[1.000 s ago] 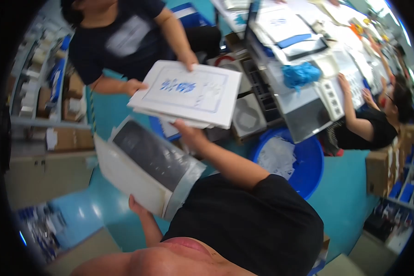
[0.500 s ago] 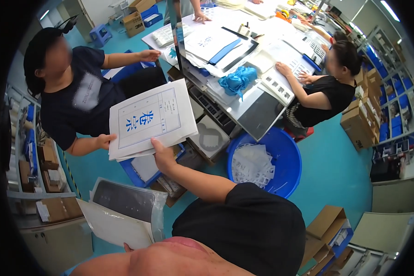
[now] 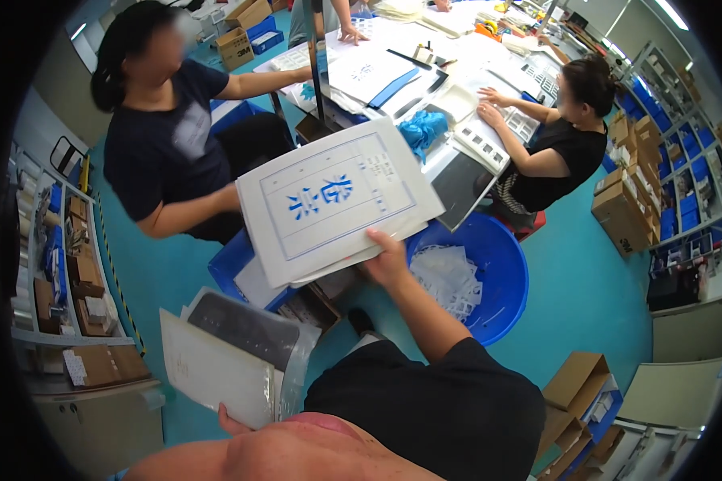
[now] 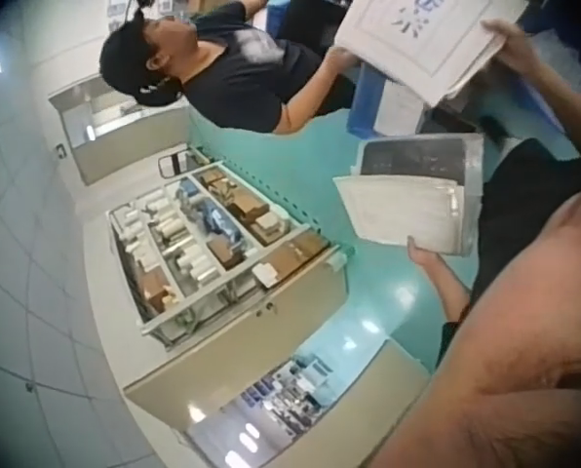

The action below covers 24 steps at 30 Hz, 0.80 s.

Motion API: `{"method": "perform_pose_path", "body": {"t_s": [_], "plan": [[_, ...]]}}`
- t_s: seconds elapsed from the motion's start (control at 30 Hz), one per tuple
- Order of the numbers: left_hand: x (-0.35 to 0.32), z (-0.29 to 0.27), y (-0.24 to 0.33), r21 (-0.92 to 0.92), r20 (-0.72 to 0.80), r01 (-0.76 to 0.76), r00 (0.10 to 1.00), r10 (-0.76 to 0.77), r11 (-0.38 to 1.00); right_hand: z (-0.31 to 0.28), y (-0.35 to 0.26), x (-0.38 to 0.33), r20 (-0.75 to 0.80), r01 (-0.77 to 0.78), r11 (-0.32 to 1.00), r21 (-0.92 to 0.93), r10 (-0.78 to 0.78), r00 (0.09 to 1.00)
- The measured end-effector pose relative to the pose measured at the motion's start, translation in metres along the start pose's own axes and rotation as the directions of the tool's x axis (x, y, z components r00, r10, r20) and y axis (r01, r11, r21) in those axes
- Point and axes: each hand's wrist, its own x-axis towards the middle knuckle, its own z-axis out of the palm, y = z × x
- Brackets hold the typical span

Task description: Gathering bundles of white material from a shelf and inspecting a folder containing production logs and red circular stickers in a factory environment.

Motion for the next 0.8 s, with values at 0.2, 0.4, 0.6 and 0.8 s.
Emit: {"method": "perform_pose_path", "body": {"t_s": [0.2,0.4,0.6,0.8], "plan": [[0.006,0.000,0.017,0.162,-0.067,0.100,0.994,-0.090,0.982,-0.014,-0.031,-0.080,0.108,-0.122,0.985,-0.121,0.135,0.985],[0.025,0.037,0.009,0.239,0.249,0.208,0.931,-0.267,0.948,0.025,0.004,-0.149,0.189,-0.199,0.949,-0.243,0.247,0.950],[0.018,0.072,0.005,0.206,0.419,0.385,0.796,-0.436,0.900,0.055,0.036,-0.164,0.069,-0.385,0.761,-0.523,0.488,0.870],[-0.010,0.089,0.017,0.193,0.490,0.407,0.748,-0.447,0.893,0.070,0.049,-0.164,-0.019,-0.419,0.613,-0.670,0.550,0.835]]}}
